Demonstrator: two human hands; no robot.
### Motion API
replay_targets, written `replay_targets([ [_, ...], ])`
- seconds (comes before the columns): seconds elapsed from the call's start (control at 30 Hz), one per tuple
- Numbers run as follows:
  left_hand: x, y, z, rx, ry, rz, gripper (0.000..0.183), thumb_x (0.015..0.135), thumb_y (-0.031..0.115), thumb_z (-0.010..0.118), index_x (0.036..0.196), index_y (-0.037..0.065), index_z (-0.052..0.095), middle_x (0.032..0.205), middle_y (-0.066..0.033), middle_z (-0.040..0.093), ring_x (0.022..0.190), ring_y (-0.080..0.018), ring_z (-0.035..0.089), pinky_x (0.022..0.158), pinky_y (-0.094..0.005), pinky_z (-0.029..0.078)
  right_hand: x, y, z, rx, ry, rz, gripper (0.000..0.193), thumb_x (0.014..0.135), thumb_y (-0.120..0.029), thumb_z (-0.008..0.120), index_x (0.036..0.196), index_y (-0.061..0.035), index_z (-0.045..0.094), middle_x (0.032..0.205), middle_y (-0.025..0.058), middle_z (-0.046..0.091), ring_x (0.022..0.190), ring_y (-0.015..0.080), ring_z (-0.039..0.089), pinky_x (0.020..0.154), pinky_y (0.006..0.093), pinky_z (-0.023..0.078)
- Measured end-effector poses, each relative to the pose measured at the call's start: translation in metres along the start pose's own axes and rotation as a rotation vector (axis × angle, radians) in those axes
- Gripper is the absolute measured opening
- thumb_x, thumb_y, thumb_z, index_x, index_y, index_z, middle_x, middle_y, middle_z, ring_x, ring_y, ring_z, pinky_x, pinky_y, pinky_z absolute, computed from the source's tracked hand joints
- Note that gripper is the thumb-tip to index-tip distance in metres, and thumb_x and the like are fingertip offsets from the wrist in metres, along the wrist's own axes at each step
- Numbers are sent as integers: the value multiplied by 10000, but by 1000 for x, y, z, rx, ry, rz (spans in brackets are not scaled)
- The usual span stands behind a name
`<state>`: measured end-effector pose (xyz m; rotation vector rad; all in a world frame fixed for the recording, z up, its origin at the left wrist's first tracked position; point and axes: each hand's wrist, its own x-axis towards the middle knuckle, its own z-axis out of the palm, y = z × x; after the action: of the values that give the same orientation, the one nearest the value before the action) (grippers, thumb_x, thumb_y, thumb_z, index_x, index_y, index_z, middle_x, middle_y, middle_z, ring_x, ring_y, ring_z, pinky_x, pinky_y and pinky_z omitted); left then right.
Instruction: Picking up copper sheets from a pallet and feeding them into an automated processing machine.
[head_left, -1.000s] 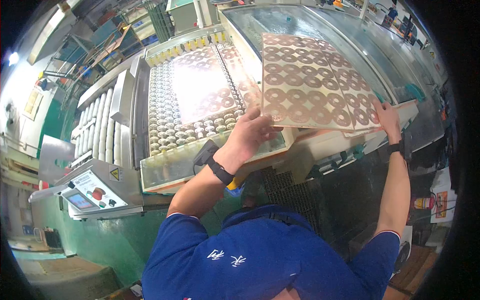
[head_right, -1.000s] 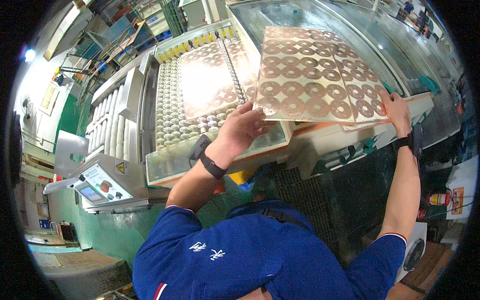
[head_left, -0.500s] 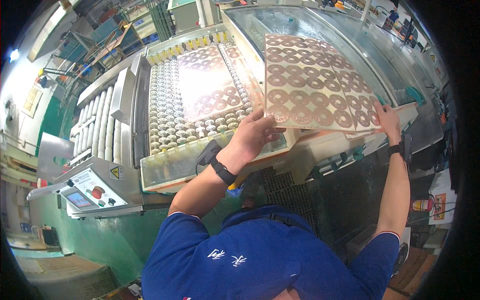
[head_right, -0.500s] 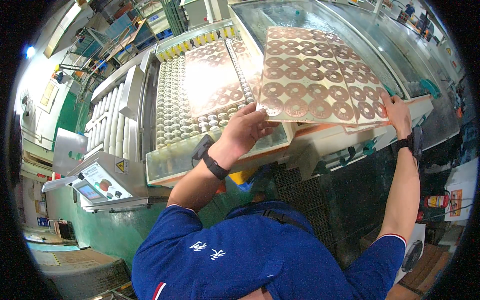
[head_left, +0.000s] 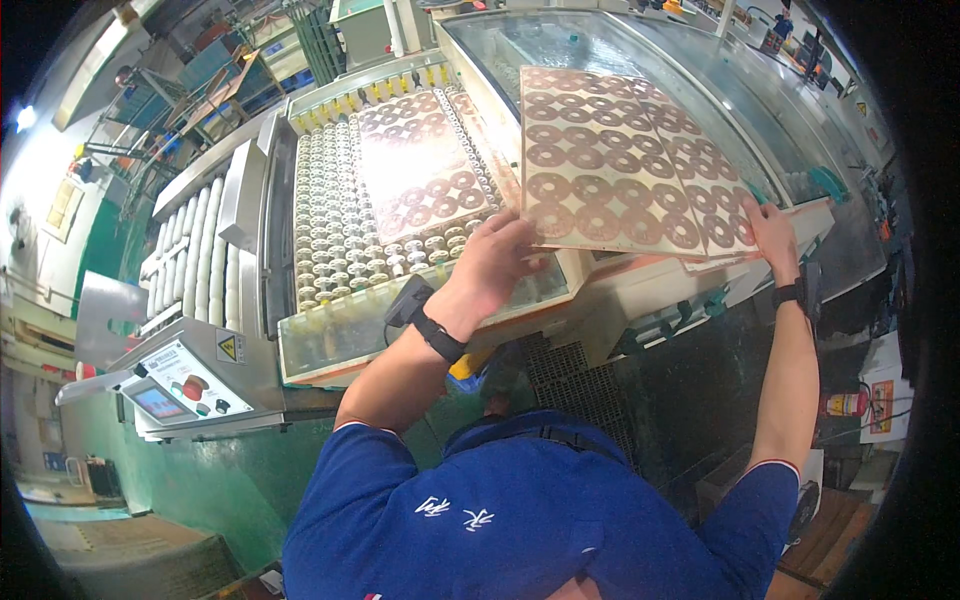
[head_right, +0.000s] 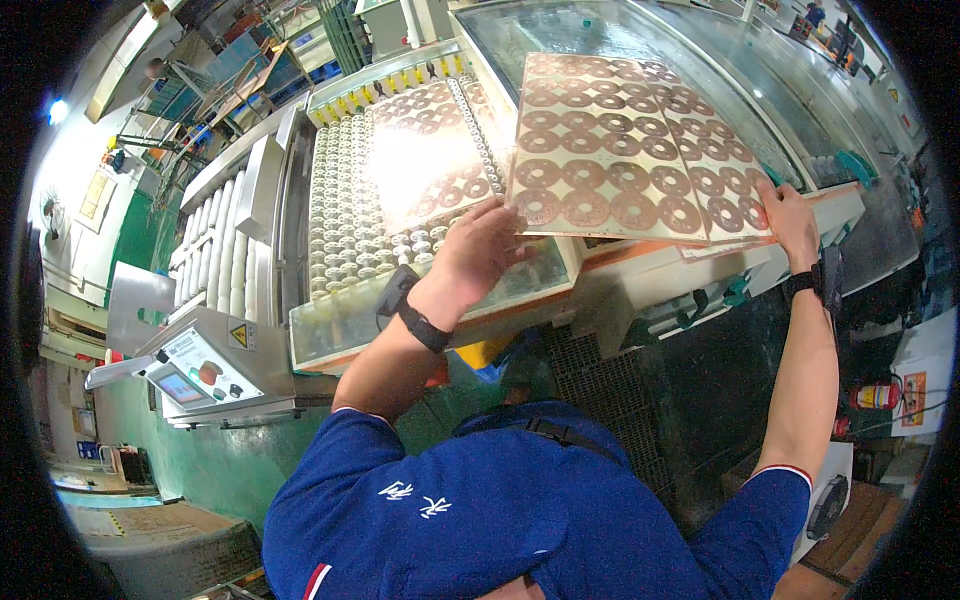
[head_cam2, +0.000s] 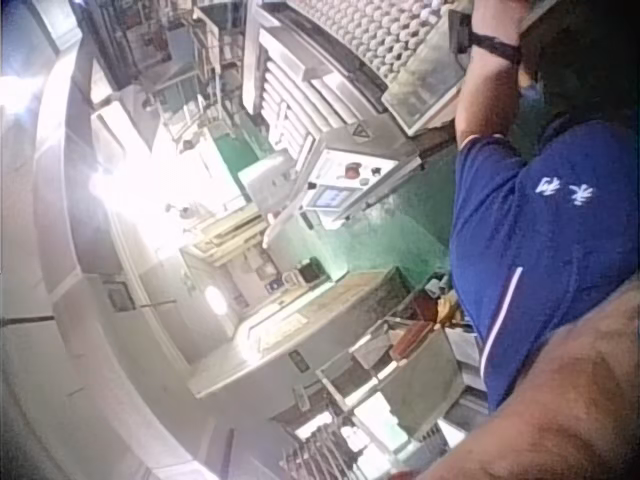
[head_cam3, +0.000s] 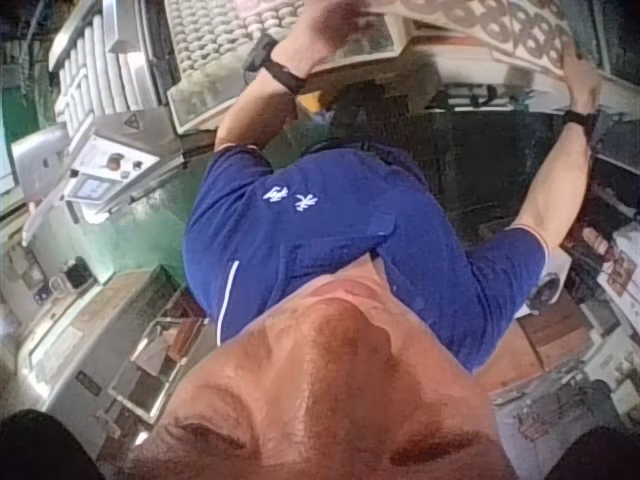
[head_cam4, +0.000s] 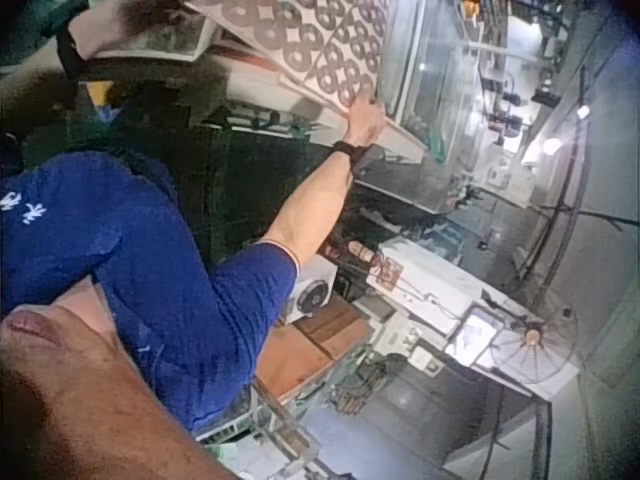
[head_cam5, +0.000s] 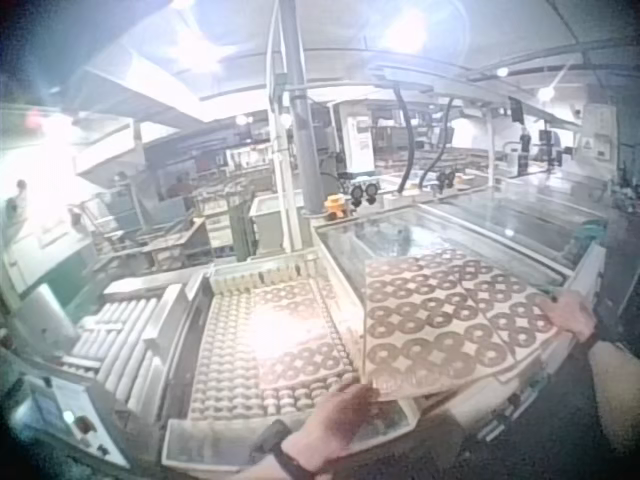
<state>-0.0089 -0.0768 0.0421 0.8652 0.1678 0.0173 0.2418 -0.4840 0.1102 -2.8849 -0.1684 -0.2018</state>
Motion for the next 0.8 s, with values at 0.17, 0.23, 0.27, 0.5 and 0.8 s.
replay_targets([
  [0.17,50,21,-83,784,363,192,587,971,342,623,1397,-46,512,1280,-187,631,1170,-265,603,934,-403,522,-3,2,1,10,21,2,710,938,-641,487,1133,17,671,1080,275,695,1054,441,656,890,470,491],
  [0.23,75,37,-136,1287,568,129,666,911,419,670,1364,-51,536,1290,-249,621,1192,-318,597,972,-432,506,-3,6,0,31,24,15,712,935,-642,491,1116,23,673,1057,274,699,1034,442,662,874,468,494],
  [0.27,90,36,-193,1533,585,163,681,885,432,685,1344,-53,548,1288,-271,614,1199,-347,590,991,-441,494,0,3,2,35,29,-14,714,933,-644,494,1109,24,675,1045,272,700,1021,440,664,866,464,495],
  [0.5,102,21,-294,1918,697,95,575,781,395,756,1145,-43,672,1207,-326,640,1123,-440,620,994,-469,487,-3,0,1,49,40,-15,726,930,-655,501,1096,30,679,1004,259,708,966,408,681,845,445,502],
  [0.8,104,19,-280,2025,688,68,550,828,482,715,1045,-23,702,1129,-286,670,1131,-409,614,990,-473,488,-5,-6,-2,63,51,13,723,936,-663,503,1093,19,683,1002,255,711,962,394,689,843,441,504],
])
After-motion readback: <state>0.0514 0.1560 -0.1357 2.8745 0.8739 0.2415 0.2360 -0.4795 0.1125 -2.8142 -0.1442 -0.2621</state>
